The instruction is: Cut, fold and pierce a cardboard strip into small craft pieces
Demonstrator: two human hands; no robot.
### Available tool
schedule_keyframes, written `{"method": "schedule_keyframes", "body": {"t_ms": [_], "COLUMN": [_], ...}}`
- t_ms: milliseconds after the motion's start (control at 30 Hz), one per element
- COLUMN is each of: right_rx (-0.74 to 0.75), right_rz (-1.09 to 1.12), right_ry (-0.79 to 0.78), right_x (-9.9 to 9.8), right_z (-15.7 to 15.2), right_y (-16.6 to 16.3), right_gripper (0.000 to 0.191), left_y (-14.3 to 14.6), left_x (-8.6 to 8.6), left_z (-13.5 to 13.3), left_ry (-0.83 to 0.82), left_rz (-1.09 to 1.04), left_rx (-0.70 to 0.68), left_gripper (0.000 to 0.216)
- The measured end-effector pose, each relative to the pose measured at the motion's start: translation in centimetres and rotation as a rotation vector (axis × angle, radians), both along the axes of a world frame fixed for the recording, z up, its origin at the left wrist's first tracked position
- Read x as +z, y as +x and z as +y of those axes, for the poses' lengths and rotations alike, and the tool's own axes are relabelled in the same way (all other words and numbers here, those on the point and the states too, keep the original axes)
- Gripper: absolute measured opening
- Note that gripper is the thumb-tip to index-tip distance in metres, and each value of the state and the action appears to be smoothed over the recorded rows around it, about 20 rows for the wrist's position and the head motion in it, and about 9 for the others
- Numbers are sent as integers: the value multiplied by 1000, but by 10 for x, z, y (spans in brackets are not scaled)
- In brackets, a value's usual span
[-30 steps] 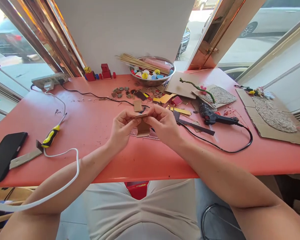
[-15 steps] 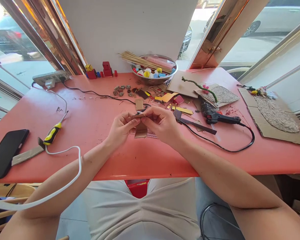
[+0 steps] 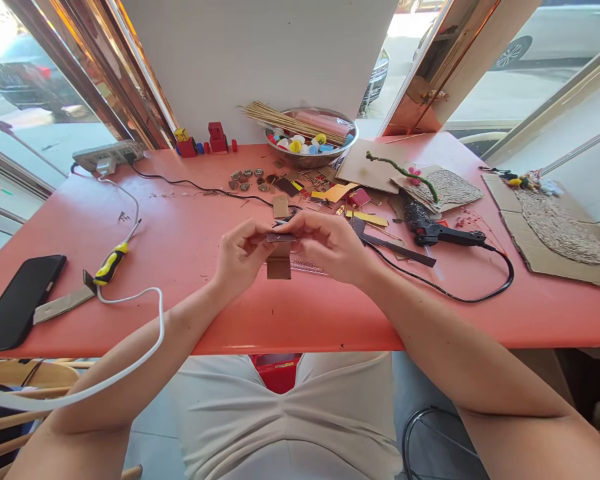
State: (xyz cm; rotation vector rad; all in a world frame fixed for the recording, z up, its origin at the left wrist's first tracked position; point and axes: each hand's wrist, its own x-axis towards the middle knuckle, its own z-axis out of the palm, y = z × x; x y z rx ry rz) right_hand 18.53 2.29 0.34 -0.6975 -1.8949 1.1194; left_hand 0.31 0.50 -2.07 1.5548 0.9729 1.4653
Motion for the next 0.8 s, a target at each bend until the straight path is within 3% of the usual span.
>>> {"method": "schedule_keyframes", "body": {"t_ms": [167, 267, 433, 633, 800], "right_rx": [14, 36, 48, 45, 14], "right_rz": [-1, -53, -64, -47, -46], "right_ry": [-189, -300, -359, -362, -342], "right_x": [12, 14, 13, 10, 9], "right_z": [3, 4, 4, 7, 6], "right_y": [2, 3, 5, 6, 6], "right_gripper": [34, 40, 34, 28, 32], "left_y": [-8, -9, -6, -2, -2], "left_x": [1, 4, 4, 7, 14], "left_z": [-1, -2, -2, -3, -6], "left_ry": [215, 262, 143, -21, -63], "left_rz": [221, 303, 199, 115, 111], "left_rx": [11, 42, 89, 47, 8], "left_gripper": [34, 27, 16, 22, 29]}}
